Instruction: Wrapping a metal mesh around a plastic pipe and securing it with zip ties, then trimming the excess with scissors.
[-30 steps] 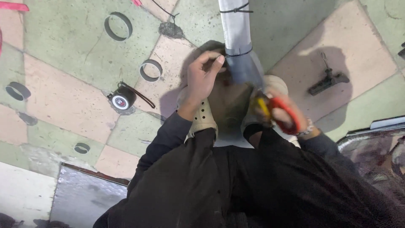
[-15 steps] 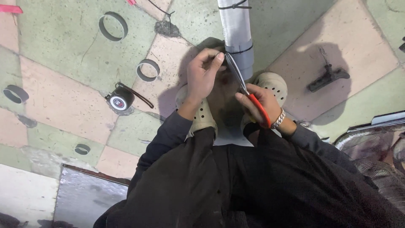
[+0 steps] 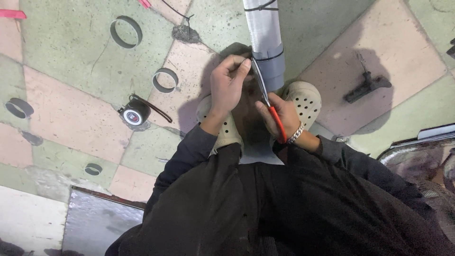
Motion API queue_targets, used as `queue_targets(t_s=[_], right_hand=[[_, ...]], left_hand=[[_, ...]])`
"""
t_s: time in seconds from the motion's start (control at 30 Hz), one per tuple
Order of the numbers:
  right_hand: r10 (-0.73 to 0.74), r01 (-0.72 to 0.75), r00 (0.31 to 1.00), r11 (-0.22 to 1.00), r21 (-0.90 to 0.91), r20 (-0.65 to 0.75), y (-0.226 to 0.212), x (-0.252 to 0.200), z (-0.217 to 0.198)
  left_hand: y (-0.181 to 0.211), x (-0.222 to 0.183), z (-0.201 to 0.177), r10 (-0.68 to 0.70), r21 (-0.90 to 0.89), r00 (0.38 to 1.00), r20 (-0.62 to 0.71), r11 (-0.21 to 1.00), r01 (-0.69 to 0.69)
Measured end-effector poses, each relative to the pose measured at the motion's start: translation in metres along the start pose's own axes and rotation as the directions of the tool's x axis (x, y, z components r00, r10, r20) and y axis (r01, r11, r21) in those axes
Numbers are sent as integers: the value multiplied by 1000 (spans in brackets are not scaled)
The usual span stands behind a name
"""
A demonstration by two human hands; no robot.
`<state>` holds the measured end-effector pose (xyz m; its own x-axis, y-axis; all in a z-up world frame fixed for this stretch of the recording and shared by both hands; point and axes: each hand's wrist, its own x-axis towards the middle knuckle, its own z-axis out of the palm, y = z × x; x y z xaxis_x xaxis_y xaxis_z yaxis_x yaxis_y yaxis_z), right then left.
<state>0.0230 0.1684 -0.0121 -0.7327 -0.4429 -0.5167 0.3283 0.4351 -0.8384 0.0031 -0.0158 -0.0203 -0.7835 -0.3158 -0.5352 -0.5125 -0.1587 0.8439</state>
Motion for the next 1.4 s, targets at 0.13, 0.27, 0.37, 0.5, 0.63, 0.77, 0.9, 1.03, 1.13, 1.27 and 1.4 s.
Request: queue_targets(t_s=[0.13, 0.27, 0.37, 0.5, 0.63, 0.77, 0.9, 1.03, 1.13, 1.27, 1.4], right_hand=[[-6, 7, 1000, 999, -49, 13, 1, 1, 3], [27, -27, 999, 999, -18, 28, 3, -2, 10], [35, -35, 999, 999, 33, 12, 11, -1, 14], [-4, 4, 1000, 998, 68, -3, 16, 1, 14], [-31, 30, 999, 996, 84, 8, 16, 1, 11], [-49, 48, 999, 994, 97, 2, -2, 4, 4], [-234, 234, 972, 970, 60, -15, -3, 3, -13], [-585, 453, 770, 782, -428, -255, -12, 5, -52], [-499, 242, 783, 795, -557, -371, -3, 16, -86], [-433, 18, 812, 689, -725, -391, 0, 37, -105], [-367, -85, 865, 567, -820, -343, 23, 42, -113]], left_hand=[[2, 0, 2, 29, 28, 1000, -10, 999, -28], [3, -1, 1, 10, 33, 1000, -28, 999, -10], [6, -1, 0, 18, 82, 1000, -23, 997, -16], [7, -2, 3, 18, 89, 999, -33, 996, -15], [9, -2, 5, -8, 67, 999, -48, 998, 12], [9, -1, 0, 17, 45, 999, -38, 999, -16], [-5, 7, -14, -48, -16, 997, -55, 999, 47], [-1, 13, -42, -131, 391, 991, -1, 913, 121], [30, 7, -28, 143, 613, 989, 42, 778, -138], [20, 37, -8, 439, 453, 896, 62, 788, -417], [49, 55, 16, 619, 591, 772, 143, 573, -569]])
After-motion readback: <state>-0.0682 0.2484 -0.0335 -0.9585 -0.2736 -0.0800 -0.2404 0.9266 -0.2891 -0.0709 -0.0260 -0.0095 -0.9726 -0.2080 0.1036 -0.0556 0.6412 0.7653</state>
